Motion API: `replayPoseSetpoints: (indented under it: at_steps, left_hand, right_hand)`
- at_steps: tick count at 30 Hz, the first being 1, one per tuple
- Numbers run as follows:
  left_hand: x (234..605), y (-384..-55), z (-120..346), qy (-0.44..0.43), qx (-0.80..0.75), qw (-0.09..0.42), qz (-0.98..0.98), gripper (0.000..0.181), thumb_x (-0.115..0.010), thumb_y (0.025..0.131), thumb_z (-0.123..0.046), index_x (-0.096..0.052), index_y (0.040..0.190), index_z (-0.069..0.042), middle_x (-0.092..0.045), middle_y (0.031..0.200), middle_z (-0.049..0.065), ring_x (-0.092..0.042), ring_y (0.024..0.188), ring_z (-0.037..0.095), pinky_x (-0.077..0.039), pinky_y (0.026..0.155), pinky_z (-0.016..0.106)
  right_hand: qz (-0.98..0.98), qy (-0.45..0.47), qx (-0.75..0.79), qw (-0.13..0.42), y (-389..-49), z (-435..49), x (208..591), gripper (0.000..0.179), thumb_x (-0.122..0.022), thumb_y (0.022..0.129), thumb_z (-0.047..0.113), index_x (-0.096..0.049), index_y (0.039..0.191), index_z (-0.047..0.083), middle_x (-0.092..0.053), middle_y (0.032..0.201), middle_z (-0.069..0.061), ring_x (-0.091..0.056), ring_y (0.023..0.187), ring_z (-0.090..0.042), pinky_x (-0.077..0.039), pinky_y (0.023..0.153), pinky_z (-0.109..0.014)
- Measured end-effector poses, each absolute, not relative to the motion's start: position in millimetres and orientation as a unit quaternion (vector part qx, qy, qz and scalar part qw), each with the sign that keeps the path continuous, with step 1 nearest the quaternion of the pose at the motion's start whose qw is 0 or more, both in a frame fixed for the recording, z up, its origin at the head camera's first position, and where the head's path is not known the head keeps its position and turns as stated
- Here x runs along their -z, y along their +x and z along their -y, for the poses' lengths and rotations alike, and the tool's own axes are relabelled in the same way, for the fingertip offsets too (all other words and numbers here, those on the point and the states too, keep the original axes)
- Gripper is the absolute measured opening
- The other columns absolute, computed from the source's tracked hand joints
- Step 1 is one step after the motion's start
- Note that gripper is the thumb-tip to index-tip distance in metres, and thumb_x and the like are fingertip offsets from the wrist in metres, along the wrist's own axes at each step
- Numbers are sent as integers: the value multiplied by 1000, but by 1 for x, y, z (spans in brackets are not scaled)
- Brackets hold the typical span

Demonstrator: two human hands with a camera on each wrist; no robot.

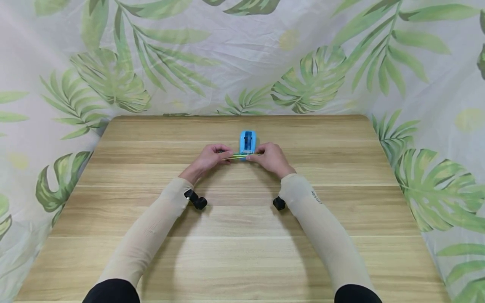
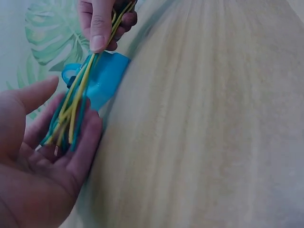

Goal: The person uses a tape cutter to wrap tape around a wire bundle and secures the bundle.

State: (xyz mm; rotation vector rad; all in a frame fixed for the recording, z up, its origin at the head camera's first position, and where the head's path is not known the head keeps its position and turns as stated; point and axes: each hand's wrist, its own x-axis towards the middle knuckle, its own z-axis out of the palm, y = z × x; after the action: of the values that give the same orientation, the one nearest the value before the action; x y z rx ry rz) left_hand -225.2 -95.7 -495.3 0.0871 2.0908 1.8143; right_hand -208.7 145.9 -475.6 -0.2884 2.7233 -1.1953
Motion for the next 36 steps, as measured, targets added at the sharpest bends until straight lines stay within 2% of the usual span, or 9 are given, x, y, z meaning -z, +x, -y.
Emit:
replayPoseSetpoints:
  at_steps: [3,6,11,16,21,27,36]
  left_hand:
    - [490,-228,94,51,-582,141,-799,23,-72,96,-22,-73,109,-3,-68,106,9,-61,94,20,-54,81,31]
    - [482,-232,90,69,-526,105,-841,27,-73,95,-28,-71,109,-5,-68,107,9,-59,97,21,-50,80,33]
    - [472,-242,77,72,-484,142,-861,54,-72,93,-43,-60,129,-4,-63,122,14,-60,110,26,-53,88,40]
    - [471,-249,64,73,-435,170,-881,78,-71,90,-54,-48,142,-1,-57,136,19,-55,122,30,-49,99,44]
    - [468,-250,56,70,-416,172,-891,79,-73,89,-52,-47,142,1,-56,137,19,-52,124,31,-44,105,46]
    - [461,-249,53,63,-400,180,-896,76,-74,89,-50,-50,141,0,-57,138,16,-53,124,30,-44,105,46]
    - [462,-252,53,60,-405,204,-889,82,-76,87,-52,-48,144,0,-56,139,15,-52,125,28,-44,105,43]
  right_hand:
    - [-907,-97,402,75,-209,-146,477,28,-80,88,37,-72,80,11,-62,74,-1,-47,71,-19,-38,61,-31]
    - [-908,-97,401,72,-209,-146,478,29,-80,87,37,-72,79,11,-62,75,-1,-48,72,-19,-39,62,-31]
    - [-907,-98,403,69,-210,-148,479,29,-80,87,37,-72,79,11,-64,75,-1,-49,72,-19,-41,62,-31]
    - [-900,-96,418,77,-208,-148,479,28,-80,87,37,-73,81,10,-64,79,-2,-48,71,-20,-40,60,-31]
    - [-898,-102,420,76,-208,-146,478,27,-80,88,35,-73,83,9,-66,82,-3,-49,72,-19,-40,60,-31]
    - [-899,-100,419,81,-208,-147,477,28,-79,89,36,-73,81,9,-64,77,-2,-48,69,-19,-39,59,-31]
    - [-898,-103,419,81,-209,-148,482,26,-78,89,36,-74,81,12,-65,73,-1,-49,66,-19,-41,58,-31]
